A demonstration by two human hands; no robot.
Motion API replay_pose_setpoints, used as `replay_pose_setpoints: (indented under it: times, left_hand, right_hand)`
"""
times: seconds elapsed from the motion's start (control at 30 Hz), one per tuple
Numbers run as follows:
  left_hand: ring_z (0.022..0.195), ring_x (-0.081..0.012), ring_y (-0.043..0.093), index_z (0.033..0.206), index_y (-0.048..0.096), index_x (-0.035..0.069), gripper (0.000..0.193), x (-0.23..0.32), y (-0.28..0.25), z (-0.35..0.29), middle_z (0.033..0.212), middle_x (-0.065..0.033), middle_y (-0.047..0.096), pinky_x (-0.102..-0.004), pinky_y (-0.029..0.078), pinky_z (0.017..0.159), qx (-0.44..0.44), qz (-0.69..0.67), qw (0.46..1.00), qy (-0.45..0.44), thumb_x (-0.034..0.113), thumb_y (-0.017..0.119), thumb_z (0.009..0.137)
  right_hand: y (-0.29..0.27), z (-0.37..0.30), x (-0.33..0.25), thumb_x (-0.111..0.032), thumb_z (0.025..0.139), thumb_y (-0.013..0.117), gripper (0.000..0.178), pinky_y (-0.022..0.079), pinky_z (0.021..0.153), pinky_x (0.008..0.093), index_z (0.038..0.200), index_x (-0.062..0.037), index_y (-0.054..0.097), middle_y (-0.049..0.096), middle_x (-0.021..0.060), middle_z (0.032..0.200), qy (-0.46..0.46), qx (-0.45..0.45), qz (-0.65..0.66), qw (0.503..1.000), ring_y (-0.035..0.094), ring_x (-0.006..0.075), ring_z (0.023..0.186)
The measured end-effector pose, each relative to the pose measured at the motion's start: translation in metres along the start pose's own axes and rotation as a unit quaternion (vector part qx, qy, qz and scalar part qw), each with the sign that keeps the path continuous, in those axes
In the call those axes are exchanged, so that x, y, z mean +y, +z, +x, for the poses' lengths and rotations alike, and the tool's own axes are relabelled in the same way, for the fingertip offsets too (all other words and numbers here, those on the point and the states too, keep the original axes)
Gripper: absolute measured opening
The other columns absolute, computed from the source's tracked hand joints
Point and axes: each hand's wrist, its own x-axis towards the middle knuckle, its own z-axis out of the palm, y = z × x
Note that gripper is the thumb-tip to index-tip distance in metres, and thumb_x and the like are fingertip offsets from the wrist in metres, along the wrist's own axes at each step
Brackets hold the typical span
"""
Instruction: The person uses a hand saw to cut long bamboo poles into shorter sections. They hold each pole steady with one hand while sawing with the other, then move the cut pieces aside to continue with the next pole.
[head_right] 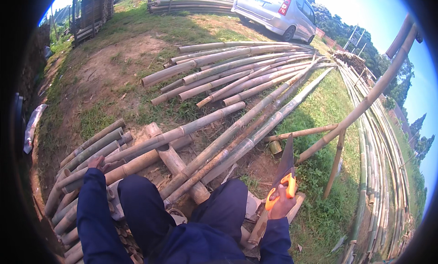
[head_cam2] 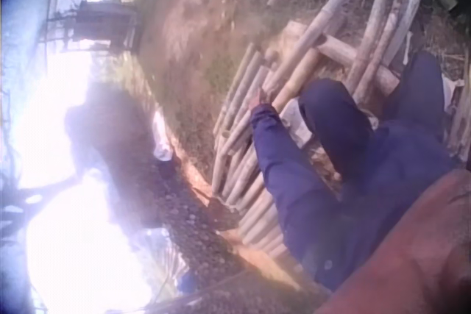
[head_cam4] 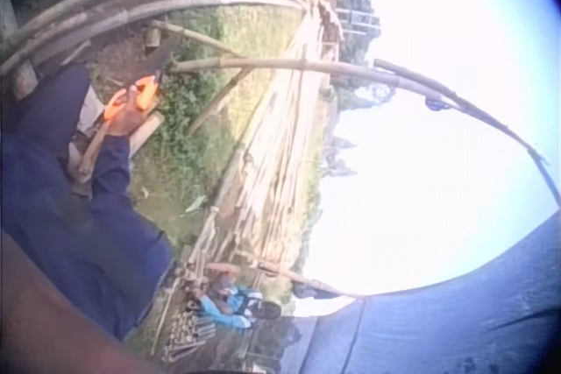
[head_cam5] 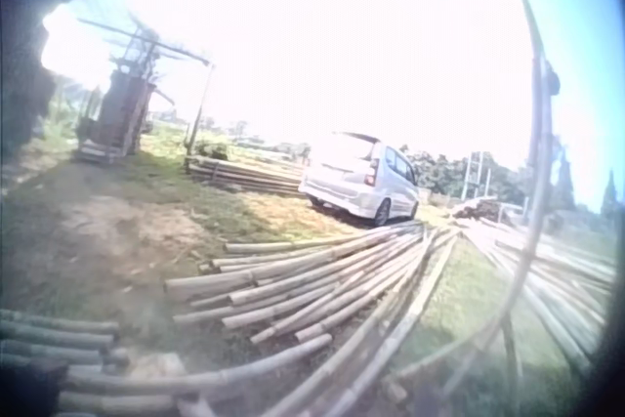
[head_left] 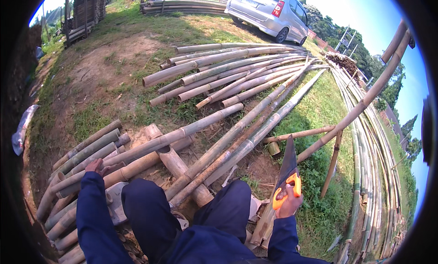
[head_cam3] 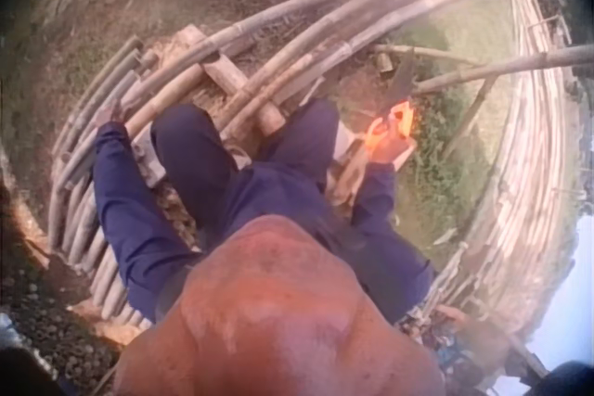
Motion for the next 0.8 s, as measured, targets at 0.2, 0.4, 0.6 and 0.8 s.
replay_pose_setpoints:
  times: [0.2,0.4,0.6,0.8]
  left_hand:
    - [0.105,-0.0378,0.065,0.111,0.061,0.014,0.058,0.000,-0.011,0.002,0.109,-0.0122,0.069,-0.0484,0.053,0.088,-0.028,0.009,0.999,-0.020,0.062,0.074,0.081]
    - [0.108,-0.0384,0.064,0.115,0.062,0.015,0.063,0.031,-0.017,0.005,0.112,-0.0134,0.070,-0.0494,0.051,0.091,-0.006,0.004,0.998,-0.058,0.068,0.069,0.081]
    - [0.112,-0.0370,0.063,0.123,0.061,0.013,0.071,0.010,-0.009,0.007,0.116,-0.0142,0.070,-0.0470,0.047,0.100,-0.013,0.034,0.998,-0.059,0.073,0.064,0.083]
    - [0.106,-0.0423,0.065,0.121,0.059,0.014,0.063,0.036,-0.019,0.002,0.111,-0.0206,0.070,-0.0523,0.051,0.089,-0.074,0.049,0.993,-0.082,0.067,0.063,0.088]
  right_hand:
    - [0.000,0.001,-0.004,-0.001,0.091,0.064,0.012,0.043,0.048,0.0288,0.083,-0.0049,0.055,0.050,0.0016,0.060,0.009,0.007,0.011,1.000,0.049,0.0129,0.046]
    - [-0.009,0.012,0.004,-0.002,0.091,0.064,0.015,0.042,0.043,0.0274,0.082,-0.0061,0.053,0.048,0.0008,0.060,-0.010,0.004,-0.013,1.000,0.048,0.0123,0.045]
    - [0.009,-0.002,-0.002,-0.002,0.092,0.063,0.010,0.042,0.045,0.0273,0.087,-0.0031,0.055,0.047,0.0011,0.061,0.009,-0.061,-0.045,0.997,0.047,0.0120,0.046]
    - [0.027,-0.035,-0.014,-0.007,0.094,0.063,0.011,0.041,0.052,0.0271,0.093,0.0003,0.055,0.048,0.0020,0.064,0.010,-0.243,-0.088,0.966,0.047,0.0117,0.051]
